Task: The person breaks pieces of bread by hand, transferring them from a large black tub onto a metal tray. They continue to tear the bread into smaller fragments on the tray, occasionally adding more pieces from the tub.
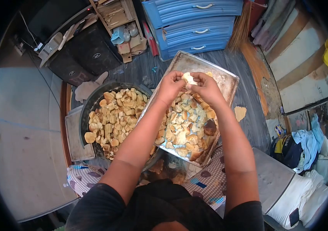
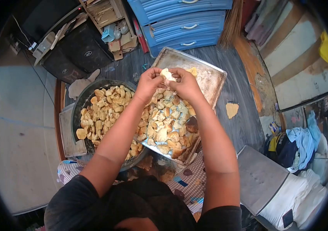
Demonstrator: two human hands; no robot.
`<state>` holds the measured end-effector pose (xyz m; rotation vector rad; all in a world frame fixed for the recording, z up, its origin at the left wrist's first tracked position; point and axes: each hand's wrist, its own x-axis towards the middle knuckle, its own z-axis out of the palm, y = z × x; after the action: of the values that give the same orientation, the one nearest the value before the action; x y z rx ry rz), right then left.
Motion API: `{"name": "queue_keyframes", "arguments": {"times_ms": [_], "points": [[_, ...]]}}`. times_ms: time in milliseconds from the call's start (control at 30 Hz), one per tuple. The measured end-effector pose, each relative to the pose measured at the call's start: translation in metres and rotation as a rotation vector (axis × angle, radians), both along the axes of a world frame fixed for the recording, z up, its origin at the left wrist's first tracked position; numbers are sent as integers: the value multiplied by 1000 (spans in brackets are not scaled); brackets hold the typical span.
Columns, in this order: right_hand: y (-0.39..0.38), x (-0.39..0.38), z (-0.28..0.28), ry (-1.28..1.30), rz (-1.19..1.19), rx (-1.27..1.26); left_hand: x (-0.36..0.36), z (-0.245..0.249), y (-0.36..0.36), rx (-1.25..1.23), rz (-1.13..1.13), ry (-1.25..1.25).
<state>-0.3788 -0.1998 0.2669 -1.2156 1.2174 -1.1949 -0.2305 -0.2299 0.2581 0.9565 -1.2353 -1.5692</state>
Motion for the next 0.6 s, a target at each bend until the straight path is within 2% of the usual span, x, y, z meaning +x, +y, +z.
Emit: {"name": "queue_keyframes", "arguments": {"times_ms": [100, 200, 267, 333, 400, 467, 533, 600], "points": [[-4, 1, 4, -4, 22, 19, 3, 3, -4, -34, 46, -53], [-4, 3, 10, 38, -17, 33, 9, 1, -14, 83, 97, 47], [-6, 0, 8, 65, -47, 32, 18, -2, -20, 233, 296, 184], [-10, -3, -3, 249, -112, -45, 22, -7, -22, 188, 283, 187], [-11, 4, -15, 310, -148, -117, 21, -8, -20, 27, 125, -1], [-11, 8, -22, 377, -185, -187, 14, -5, -14, 55, 82, -10], [-11, 10, -17, -74, -6, -57, 5, 0, -7, 34, -10, -5], [-9, 6, -4, -51, 9, -41, 4, -1, -7, 74, 22, 61]]}}
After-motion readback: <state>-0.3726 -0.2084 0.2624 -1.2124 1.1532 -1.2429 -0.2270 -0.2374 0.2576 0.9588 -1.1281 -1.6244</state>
